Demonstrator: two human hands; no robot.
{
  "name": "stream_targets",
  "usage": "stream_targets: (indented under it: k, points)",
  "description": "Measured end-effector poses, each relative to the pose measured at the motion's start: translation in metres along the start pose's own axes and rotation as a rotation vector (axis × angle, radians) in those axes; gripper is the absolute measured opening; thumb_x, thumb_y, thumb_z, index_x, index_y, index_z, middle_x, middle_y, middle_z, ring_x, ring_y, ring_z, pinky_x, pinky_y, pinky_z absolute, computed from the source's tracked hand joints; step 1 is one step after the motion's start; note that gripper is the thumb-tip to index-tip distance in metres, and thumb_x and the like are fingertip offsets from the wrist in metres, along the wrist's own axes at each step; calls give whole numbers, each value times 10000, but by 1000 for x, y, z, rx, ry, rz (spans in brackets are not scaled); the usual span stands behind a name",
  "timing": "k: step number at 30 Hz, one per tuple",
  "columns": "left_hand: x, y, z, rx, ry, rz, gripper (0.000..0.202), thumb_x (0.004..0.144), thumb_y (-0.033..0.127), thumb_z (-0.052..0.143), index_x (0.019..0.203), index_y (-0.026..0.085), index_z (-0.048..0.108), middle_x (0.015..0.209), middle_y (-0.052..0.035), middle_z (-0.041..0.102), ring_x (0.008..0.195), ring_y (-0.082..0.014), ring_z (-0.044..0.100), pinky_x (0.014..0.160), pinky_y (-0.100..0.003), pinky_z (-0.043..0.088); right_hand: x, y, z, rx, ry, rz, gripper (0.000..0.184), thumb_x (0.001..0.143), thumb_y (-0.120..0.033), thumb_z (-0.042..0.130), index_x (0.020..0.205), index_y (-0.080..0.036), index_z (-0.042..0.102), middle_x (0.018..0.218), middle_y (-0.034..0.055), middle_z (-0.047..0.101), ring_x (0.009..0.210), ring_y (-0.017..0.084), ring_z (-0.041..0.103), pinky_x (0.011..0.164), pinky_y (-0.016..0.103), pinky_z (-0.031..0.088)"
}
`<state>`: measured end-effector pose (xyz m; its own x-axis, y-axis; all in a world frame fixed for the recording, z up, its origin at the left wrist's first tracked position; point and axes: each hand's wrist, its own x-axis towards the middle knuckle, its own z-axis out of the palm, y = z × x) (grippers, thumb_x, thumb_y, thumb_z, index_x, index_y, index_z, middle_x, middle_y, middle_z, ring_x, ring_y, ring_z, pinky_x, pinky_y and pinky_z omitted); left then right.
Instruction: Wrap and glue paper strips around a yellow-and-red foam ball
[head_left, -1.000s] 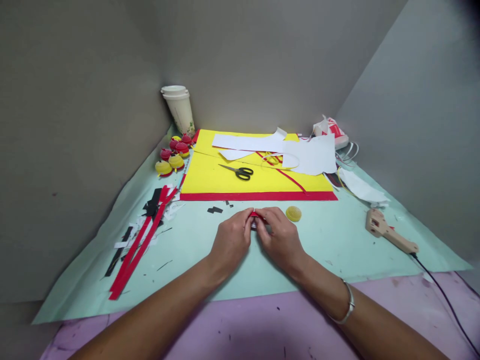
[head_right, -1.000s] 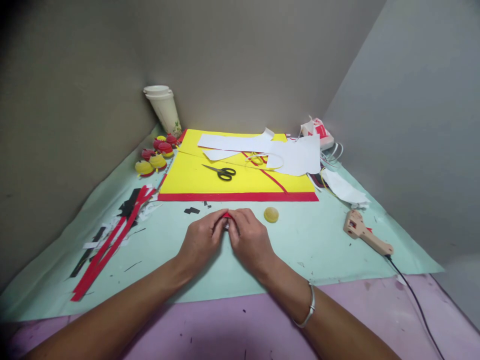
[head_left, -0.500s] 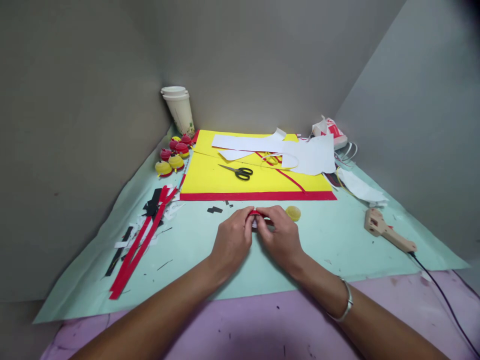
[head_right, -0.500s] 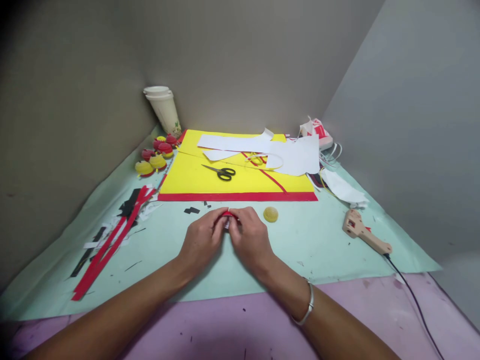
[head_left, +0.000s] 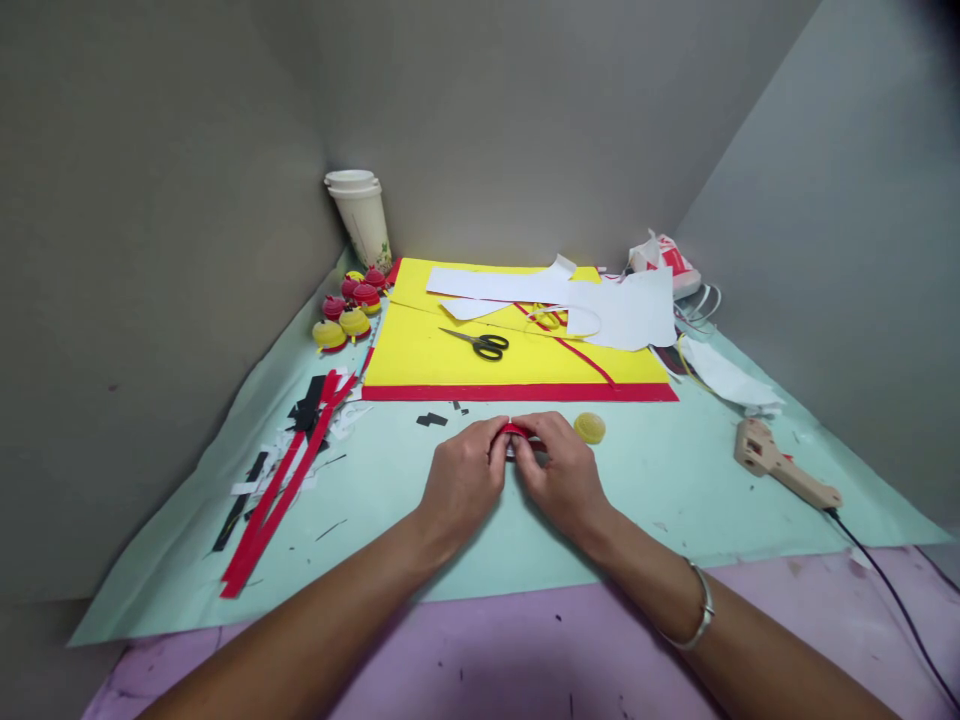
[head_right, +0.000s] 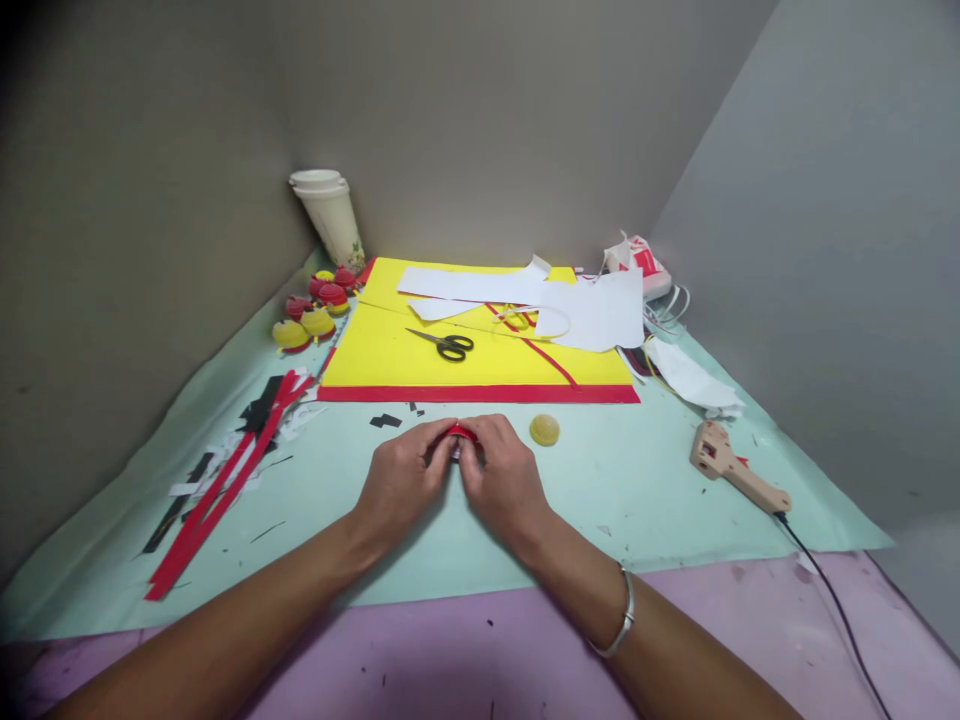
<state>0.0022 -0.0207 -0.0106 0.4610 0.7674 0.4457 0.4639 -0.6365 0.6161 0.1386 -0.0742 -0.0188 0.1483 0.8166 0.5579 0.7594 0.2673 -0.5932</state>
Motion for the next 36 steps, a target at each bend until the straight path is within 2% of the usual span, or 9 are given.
stream_targets:
  k: [5, 10, 14, 19, 22, 26, 31, 36]
  points:
    - [-2, 0, 1, 67, 16, 81, 202, 920, 134, 537, 1061, 169, 677, 980, -57, 756, 826, -195, 713, 735, -305, 555, -1, -1, 1, -23, 23, 17, 181, 889, -132, 528, 1014, -202, 637, 891, 58, 641, 826, 192, 613, 731, 327, 544]
    - [-3, 1, -1, 97, 0, 90, 203, 918, 127, 529, 1052, 166, 676, 953, -56, 758, 801, -195, 713, 712, -303, 556, -3, -1, 2, -37, 23, 30, 172, 883, -146, 535, 1005, -203, 642, 875, 51, 633, 800, 189, 616, 719, 328, 551]
    - [-2, 3, 0, 65, 11, 36, 211, 920, 151, 530, 1086, 176, 658, 1018, -58, 745, 882, -201, 705, 782, -314, 552, -1, -1, 2, 24, 39, 72, 157, 868, -153, 546, 980, -208, 642, 875, 49, 633, 804, 186, 624, 711, 324, 575]
    - [2, 6, -1, 16, -42, -102, 243, 907, 202, 568, 1136, 167, 641, 1039, -66, 739, 898, -217, 703, 815, -342, 549, 4, 0, -1, 184, 40, 272, 169, 870, -211, 573, 1034, -196, 613, 969, 75, 655, 854, 190, 661, 699, 312, 606]
    - [2, 5, -3, 19, -72, -109, 211, 920, 181, 536, 1079, 201, 674, 1006, -35, 752, 892, -209, 706, 800, -333, 544, 4, 0, 0, 125, 24, 206, 223, 868, -195, 567, 1087, -184, 608, 977, 83, 640, 875, 197, 646, 740, 332, 598]
    - [0, 4, -3, 67, -57, -11, 233, 921, 152, 516, 1086, 198, 674, 1016, -42, 751, 879, -199, 705, 782, -317, 541, 1, 0, 1, 18, 10, 60, 224, 870, -151, 537, 1072, -205, 617, 960, 70, 638, 893, 210, 617, 779, 363, 561]
    - [-2, 3, -2, 106, -31, 56, 234, 921, 139, 511, 1087, 181, 671, 988, -54, 755, 835, -192, 708, 744, -307, 547, -1, -1, 2, 16, 1, 40, 197, 879, -130, 514, 1015, -215, 629, 923, 57, 646, 859, 200, 614, 750, 341, 541]
    - [-3, 3, -3, 117, -54, 76, 238, 928, 130, 498, 1077, 180, 676, 959, -55, 756, 811, -185, 709, 721, -299, 546, -2, -2, 2, -4, 6, 42, 190, 874, -132, 520, 996, -219, 637, 887, 53, 641, 817, 196, 611, 721, 333, 536]
